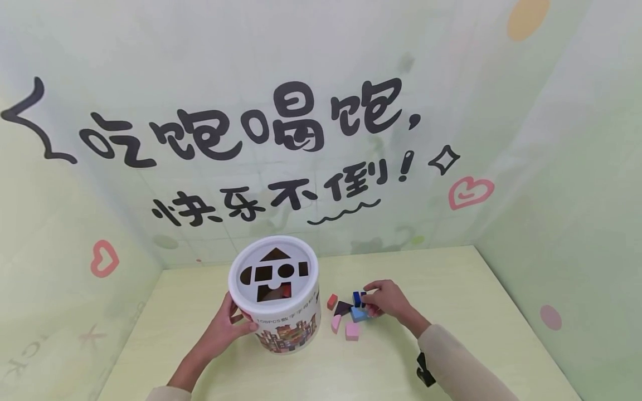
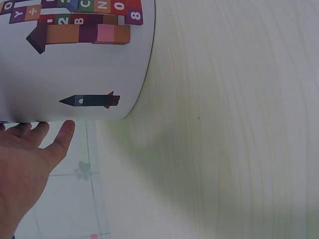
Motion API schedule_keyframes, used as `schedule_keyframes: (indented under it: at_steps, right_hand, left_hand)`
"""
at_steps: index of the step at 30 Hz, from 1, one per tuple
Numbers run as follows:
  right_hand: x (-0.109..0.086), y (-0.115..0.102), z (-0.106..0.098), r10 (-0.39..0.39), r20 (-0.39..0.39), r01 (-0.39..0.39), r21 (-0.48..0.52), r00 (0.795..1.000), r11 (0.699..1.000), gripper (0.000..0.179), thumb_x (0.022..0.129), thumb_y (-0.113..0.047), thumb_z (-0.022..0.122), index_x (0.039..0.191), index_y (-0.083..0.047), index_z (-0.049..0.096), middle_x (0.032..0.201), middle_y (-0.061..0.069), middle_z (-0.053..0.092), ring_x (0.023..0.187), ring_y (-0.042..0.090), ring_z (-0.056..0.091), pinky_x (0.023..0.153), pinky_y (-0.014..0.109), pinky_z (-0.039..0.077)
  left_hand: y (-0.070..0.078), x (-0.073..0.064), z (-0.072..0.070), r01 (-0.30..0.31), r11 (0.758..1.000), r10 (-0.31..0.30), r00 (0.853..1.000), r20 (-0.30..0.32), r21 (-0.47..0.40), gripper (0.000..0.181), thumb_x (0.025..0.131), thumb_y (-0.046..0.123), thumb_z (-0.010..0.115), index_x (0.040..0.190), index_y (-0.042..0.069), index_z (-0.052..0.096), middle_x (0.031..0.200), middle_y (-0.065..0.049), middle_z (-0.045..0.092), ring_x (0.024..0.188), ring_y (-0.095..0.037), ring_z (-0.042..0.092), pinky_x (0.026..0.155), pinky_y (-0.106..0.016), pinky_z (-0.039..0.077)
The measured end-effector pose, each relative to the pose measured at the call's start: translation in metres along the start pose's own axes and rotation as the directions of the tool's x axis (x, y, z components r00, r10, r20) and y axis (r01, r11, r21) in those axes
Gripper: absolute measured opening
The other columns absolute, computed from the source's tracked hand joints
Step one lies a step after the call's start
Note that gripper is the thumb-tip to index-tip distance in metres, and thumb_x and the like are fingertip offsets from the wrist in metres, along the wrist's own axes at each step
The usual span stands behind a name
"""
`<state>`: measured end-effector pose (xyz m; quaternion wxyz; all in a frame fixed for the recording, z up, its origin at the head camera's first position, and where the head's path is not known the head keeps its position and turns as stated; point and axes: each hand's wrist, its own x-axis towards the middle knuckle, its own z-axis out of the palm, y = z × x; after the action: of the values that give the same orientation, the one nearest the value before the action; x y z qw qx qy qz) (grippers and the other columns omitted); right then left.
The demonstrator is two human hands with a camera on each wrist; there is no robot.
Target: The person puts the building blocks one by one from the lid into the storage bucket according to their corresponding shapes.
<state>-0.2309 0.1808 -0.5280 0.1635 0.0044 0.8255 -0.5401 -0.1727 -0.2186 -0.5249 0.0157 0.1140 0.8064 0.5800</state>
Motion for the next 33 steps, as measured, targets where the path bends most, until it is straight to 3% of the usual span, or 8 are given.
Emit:
schedule_keyframes:
  at_steps: [33]
  right_hand:
    - [-0.002, 0.026, 0.005, 0.075, 0.039, -0.074, -0.028, 0.996, 0.997, 0.040, 0.087, -0.004, 0.066, 0.122, 0.013, 0.057, 0.063, 0.007, 0.064, 0.051, 0.012, 0.059, 0.051, 0.028, 0.056]
  left_hand:
    - [0.002, -0.001, 0.001, 0.006, 1.000, -0.006, 1.000, 0.001, -0.010, 0.106, 0.076, 0.017, 0.082, 0.156, 0.023, 0.012, 0.159, -0.014, 0.025, 0.145, -0.042, 0.023, 0.104, -0.064, 0.037]
